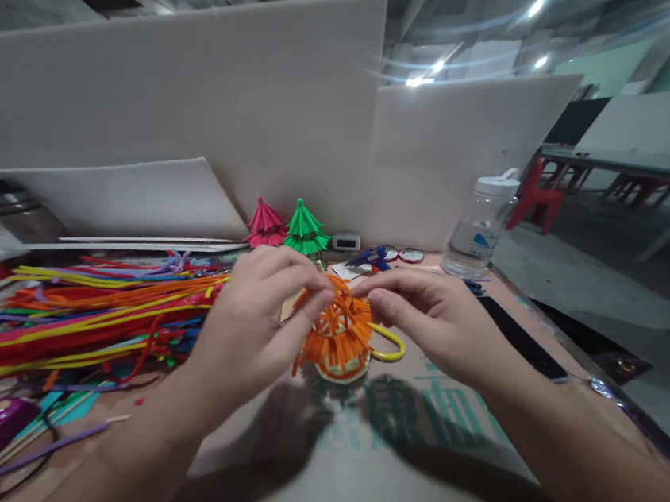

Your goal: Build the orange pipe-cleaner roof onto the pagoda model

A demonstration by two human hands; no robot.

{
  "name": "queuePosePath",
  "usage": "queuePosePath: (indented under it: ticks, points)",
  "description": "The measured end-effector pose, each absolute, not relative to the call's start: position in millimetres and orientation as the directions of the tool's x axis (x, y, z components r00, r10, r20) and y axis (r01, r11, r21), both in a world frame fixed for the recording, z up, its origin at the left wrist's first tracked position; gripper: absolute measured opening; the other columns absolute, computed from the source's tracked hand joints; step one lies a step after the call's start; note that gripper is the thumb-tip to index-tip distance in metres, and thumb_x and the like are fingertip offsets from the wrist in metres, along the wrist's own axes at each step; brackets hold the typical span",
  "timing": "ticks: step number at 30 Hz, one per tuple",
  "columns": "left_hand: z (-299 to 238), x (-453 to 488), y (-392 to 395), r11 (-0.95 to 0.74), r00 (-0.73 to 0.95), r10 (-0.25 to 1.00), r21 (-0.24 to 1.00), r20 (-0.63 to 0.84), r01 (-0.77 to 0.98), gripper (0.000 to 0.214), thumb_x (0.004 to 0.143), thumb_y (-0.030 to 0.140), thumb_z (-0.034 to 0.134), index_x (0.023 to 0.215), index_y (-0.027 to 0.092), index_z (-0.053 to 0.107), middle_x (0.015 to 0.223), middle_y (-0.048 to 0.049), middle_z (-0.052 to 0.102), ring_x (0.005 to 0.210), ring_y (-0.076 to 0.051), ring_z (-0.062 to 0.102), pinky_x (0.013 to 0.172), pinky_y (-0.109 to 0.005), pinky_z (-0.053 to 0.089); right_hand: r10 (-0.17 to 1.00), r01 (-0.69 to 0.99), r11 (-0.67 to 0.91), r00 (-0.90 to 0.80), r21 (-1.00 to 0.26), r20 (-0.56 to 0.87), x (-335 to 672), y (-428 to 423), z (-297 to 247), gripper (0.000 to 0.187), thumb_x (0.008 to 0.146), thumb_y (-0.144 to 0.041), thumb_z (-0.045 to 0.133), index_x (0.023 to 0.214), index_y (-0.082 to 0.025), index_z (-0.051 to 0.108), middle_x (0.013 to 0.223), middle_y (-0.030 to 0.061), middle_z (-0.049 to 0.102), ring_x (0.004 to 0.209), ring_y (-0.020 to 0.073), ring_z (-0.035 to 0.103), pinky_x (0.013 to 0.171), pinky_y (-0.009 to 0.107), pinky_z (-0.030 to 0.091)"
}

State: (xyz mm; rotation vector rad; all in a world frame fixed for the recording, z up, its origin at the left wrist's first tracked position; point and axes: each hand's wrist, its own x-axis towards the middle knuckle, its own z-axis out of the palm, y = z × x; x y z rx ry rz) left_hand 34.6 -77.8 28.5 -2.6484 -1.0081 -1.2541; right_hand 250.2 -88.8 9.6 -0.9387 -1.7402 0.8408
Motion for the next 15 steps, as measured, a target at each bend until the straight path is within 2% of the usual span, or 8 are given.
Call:
queuePosePath:
  ticks: [3, 6, 10, 12, 15]
  points:
    - [38.0, 16.8, -74.1, -0.752, 0.347, 0.596, 0.350, 0.725, 0.559, 0.030, 0.101, 0.033, 0.042, 0.077, 0.024, 0.056, 0.078, -0.0013, 0.057, 0.078, -0.019, 0.052, 0.074, -0.035, 0.040, 0.882, 0.339, 0.471, -0.185, -0.814, 0.433, 255.0, -75.2, 2.4, 0.020, 0.092, -0.030, 0.060, 0.104, -0.018, 0.070, 0.096, 0.0064, 0.073, 0.083, 0.0175, 0.066, 0.071, 0.029, 0.051]
    - [39.5, 3.6, -69.9, -0.748, 0.424, 0.616, 0.324, 0.664, 0.579, 0.040, 0.102, 0.036, 0.041, 0.066, 0.022, 0.053, 0.070, -0.0009, 0.052, 0.070, -0.018, 0.050, 0.068, -0.034, 0.038, 0.885, 0.487, 0.463, -0.218, -0.740, 0.411, 256.8, -58.4, -12.1, 0.027, 0.092, -0.025, 0.058, 0.116, -0.016, 0.067, 0.106, 0.0088, 0.072, 0.082, 0.0164, 0.065, 0.073, 0.030, 0.051]
    - [28.0, 2.3, -68.8, -0.749, 0.535, 0.626, 0.249, 0.567, 0.614, 0.015, 0.094, 0.031, 0.059, 0.088, 0.023, 0.071, 0.086, -0.0020, 0.063, 0.082, -0.018, 0.058, 0.076, -0.032, 0.043, 0.889, 0.523, 0.457, -0.283, -0.719, 0.360, 252.8, -46.8, -29.8, 0.036, 0.093, -0.023, 0.056, 0.128, -0.016, 0.061, 0.125, 0.0116, 0.068, 0.092, 0.0183, 0.066, 0.080, 0.033, 0.052]
    - [20.4, 6.3, -69.7, -0.757, 0.556, 0.616, 0.224, 0.558, 0.614, 0.013, 0.093, 0.027, 0.061, 0.095, 0.023, 0.073, 0.089, -0.0024, 0.063, 0.084, -0.018, 0.058, 0.076, -0.031, 0.043, 0.899, 0.530, 0.437, -0.289, -0.726, 0.330, 250.4, -46.4, -32.7, 0.037, 0.092, -0.021, 0.056, 0.129, -0.015, 0.060, 0.126, 0.0120, 0.067, 0.098, 0.0191, 0.067, 0.083, 0.033, 0.052]
    - [10.3, 12.7, -70.5, -0.783, 0.603, 0.572, 0.151, 0.556, 0.604, 0.016, 0.096, 0.024, 0.058, 0.099, 0.021, 0.073, 0.087, -0.0032, 0.063, 0.081, -0.018, 0.056, 0.073, -0.031, 0.042, 0.907, 0.558, 0.417, -0.305, -0.717, 0.291, 249.0, -48.2, -30.7, 0.036, 0.091, -0.019, 0.058, 0.127, -0.015, 0.061, 0.120, 0.0109, 0.070, 0.094, 0.0188, 0.068, 0.080, 0.031, 0.053]
